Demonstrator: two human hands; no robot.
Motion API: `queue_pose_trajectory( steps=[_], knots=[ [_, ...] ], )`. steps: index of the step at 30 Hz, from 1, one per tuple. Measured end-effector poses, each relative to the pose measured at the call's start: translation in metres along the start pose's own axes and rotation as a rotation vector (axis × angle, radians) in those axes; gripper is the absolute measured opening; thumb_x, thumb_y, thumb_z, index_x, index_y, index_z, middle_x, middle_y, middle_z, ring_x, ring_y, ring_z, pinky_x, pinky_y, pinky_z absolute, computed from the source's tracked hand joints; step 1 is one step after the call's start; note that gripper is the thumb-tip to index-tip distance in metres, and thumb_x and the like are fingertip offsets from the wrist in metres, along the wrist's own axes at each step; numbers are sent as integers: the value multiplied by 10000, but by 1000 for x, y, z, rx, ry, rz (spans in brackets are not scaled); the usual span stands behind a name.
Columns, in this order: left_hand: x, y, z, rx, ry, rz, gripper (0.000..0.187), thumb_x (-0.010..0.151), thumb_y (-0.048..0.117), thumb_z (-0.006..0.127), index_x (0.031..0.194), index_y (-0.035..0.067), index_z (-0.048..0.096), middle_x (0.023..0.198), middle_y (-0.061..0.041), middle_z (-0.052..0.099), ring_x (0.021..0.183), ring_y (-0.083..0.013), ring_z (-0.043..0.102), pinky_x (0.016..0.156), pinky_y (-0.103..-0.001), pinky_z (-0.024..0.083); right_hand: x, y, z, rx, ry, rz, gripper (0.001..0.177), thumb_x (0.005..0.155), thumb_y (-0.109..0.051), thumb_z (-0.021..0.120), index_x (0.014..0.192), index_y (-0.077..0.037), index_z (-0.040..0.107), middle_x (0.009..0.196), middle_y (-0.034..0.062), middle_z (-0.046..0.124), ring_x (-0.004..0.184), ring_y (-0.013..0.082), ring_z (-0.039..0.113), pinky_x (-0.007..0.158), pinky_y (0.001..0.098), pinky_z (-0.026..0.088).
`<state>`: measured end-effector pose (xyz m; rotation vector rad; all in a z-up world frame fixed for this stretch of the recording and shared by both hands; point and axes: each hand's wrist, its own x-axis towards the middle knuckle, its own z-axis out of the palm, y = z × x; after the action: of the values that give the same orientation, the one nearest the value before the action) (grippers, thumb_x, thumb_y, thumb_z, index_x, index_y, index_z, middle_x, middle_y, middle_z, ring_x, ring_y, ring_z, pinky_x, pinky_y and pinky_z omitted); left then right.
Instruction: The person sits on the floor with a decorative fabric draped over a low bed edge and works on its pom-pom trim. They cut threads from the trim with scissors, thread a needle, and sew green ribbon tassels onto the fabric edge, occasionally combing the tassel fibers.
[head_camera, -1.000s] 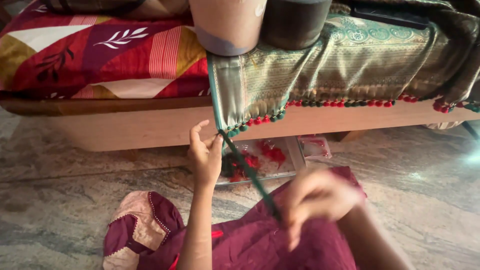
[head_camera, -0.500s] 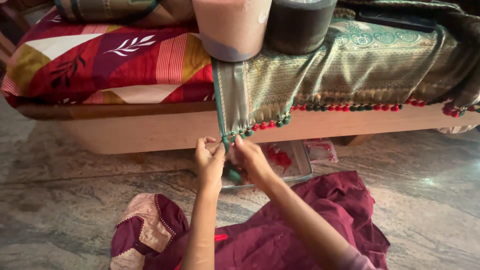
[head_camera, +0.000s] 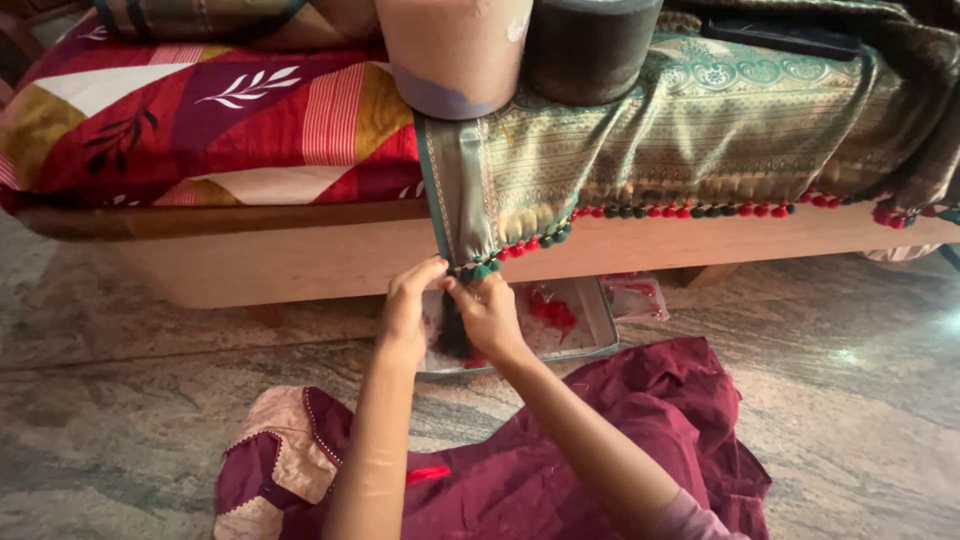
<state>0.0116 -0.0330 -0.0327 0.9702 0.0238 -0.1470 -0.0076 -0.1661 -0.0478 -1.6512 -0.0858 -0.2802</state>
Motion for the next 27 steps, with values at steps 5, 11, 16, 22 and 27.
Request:
queue_pose_trajectory(
  steps=[5, 11, 16, 22, 27],
  knots=[
    [12, -18, -8, 56, -25, -8, 206, 947, 141, 720, 1056, -31, 754, 906, -56, 705, 819, -151, 589, 739, -299, 437, -16, -28, -9, -182, 55, -286, 166, 930, -135, 741, 1034, -7, 722, 946, 176, 731, 886, 282, 698, 791, 366, 528],
    [-12, 8, 11, 155, 4, 76, 206, 882, 137, 691, 1013, 0, 770, 930, 1, 774, 877, -64, 667, 859, -217, 472, -72, -8, -97, -491, -403, -480, 472, 753, -16, 687, 1202, 56, 561, 1031, 270, 603, 944, 484, 589, 768, 526, 497],
    [5, -2, -10, 130, 38, -16, 130, 914, 122, 730, 990, 25, 774, 916, -10, 738, 833, -95, 605, 798, -252, 431, -213, 84, -217, -826, -1323, -169, 355, 763, -313, 768, 1016, -74, 694, 936, 174, 703, 920, 385, 661, 803, 486, 506],
    [7, -3, -18, -39, -140, -1, 27, 923, 65, 734, 932, 40, 733, 928, -47, 742, 860, -133, 688, 815, -272, 528, -281, 87, -240, -986, -1407, -96, 235, 813, -295, 754, 886, -72, 730, 798, 164, 707, 809, 406, 683, 674, 518, 535],
    [2, 12, -18, -21, -189, -7, 54, 955, 72, 714, 978, 24, 723, 968, -64, 750, 870, -146, 704, 837, -274, 546, -231, 49, -209, -729, -1344, 41, 188, 999, -202, 614, 974, -33, 693, 747, 168, 695, 720, 390, 694, 668, 508, 550]
  ],
)
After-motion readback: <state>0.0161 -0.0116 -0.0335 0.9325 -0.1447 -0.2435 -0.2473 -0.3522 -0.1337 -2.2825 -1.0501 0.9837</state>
